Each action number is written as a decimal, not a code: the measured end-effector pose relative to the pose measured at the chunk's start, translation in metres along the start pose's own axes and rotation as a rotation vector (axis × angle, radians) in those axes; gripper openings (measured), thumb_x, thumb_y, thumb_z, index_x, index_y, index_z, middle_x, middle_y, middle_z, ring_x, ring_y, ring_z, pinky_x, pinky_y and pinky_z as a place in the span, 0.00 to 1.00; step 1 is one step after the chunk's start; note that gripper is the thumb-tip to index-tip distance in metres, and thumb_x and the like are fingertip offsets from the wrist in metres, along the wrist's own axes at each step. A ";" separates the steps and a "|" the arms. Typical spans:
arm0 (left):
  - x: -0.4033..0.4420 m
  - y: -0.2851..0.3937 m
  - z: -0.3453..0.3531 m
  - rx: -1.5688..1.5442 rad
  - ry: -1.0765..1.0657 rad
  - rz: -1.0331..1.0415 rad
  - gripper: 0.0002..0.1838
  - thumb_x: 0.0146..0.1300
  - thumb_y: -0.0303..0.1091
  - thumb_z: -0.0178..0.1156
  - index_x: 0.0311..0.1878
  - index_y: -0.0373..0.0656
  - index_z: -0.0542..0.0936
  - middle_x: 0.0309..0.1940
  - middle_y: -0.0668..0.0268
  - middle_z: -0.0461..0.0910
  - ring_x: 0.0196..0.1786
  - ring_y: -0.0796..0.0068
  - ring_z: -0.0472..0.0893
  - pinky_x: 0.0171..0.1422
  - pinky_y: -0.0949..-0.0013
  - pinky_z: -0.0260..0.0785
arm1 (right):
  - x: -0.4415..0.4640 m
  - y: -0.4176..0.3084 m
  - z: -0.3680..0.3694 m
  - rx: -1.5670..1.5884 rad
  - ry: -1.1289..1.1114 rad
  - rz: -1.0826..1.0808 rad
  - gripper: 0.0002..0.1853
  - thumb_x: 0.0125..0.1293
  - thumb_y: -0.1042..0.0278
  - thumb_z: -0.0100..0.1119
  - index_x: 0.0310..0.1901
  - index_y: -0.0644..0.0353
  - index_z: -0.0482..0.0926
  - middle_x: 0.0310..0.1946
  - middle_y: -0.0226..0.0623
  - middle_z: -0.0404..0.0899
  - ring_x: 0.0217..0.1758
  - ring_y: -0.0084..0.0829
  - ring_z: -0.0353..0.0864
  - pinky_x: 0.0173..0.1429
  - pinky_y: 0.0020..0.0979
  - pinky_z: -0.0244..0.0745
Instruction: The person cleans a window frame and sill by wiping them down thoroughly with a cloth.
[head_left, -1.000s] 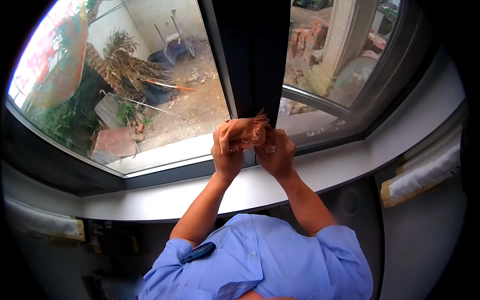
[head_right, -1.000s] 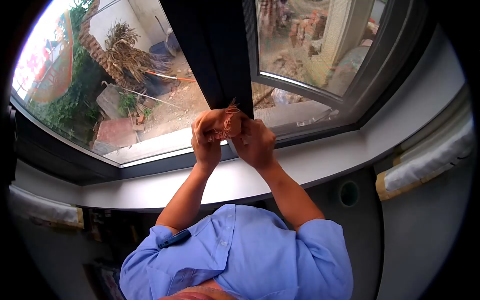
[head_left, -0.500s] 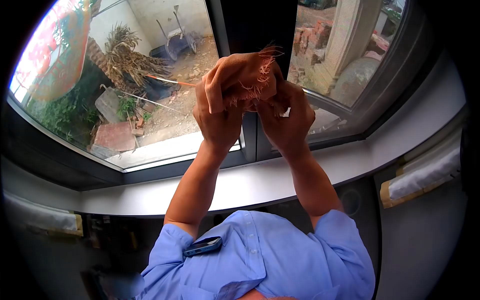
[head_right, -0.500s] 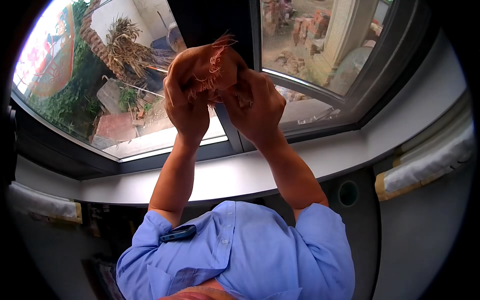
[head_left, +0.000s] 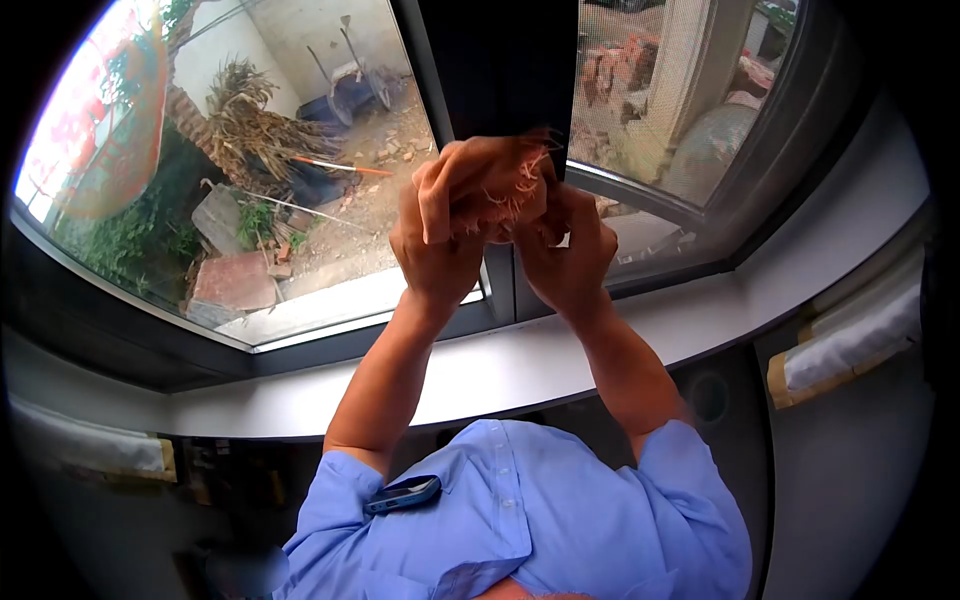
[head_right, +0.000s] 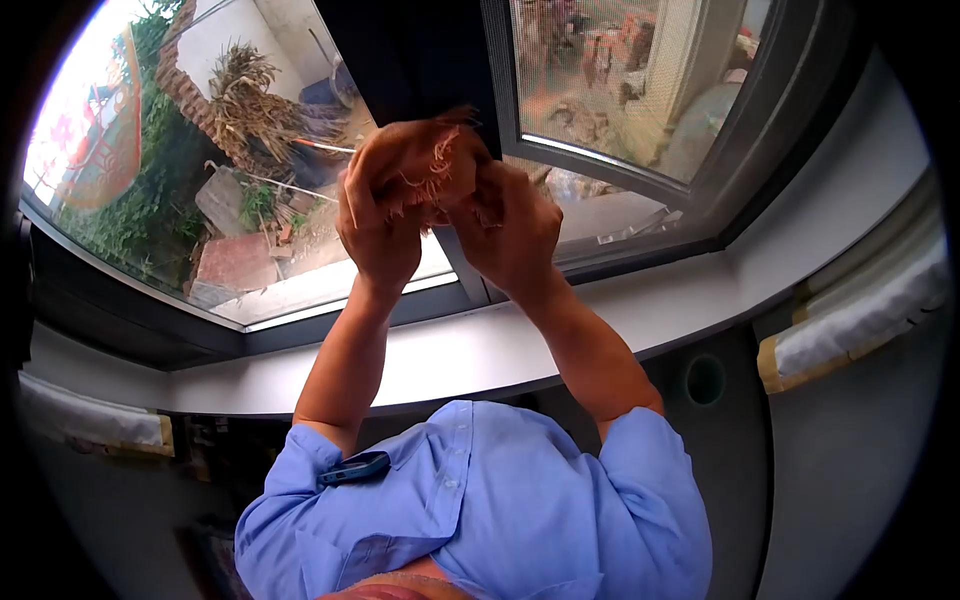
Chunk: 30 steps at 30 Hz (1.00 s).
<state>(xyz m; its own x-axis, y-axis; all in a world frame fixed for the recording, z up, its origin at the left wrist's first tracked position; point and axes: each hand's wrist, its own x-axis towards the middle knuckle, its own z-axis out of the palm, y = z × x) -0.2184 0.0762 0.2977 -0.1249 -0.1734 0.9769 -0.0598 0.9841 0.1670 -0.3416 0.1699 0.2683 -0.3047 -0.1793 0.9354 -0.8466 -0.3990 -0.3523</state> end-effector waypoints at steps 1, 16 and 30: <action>0.004 -0.006 0.006 -0.045 0.056 0.079 0.29 0.62 0.34 0.75 0.67 0.47 0.79 0.58 0.58 0.83 0.53 0.56 0.88 0.49 0.62 0.84 | 0.014 -0.001 0.004 0.000 0.000 0.000 0.19 0.66 0.68 0.76 0.52 0.63 0.77 0.28 0.32 0.83 0.26 0.17 0.81 0.31 0.22 0.76; -0.014 0.003 -0.003 0.015 -0.046 -0.020 0.29 0.60 0.25 0.71 0.66 0.47 0.77 0.59 0.55 0.83 0.51 0.54 0.88 0.48 0.60 0.85 | -0.019 0.003 -0.004 -0.021 -0.091 0.068 0.21 0.63 0.63 0.79 0.52 0.61 0.79 0.29 0.38 0.86 0.27 0.33 0.89 0.32 0.31 0.82; -0.141 -0.028 0.006 -0.050 -0.140 -0.079 0.35 0.55 0.21 0.73 0.66 0.47 0.70 0.59 0.50 0.81 0.56 0.45 0.85 0.50 0.54 0.84 | -0.122 0.026 -0.006 -0.062 -0.157 0.158 0.23 0.65 0.65 0.76 0.57 0.61 0.78 0.37 0.44 0.87 0.33 0.42 0.91 0.38 0.37 0.85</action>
<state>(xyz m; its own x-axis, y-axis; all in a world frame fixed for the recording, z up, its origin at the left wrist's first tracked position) -0.2051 0.0729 0.1540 -0.2589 -0.2507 0.9328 -0.0256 0.9672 0.2529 -0.3285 0.1866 0.1454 -0.3679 -0.3752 0.8508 -0.8202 -0.3001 -0.4870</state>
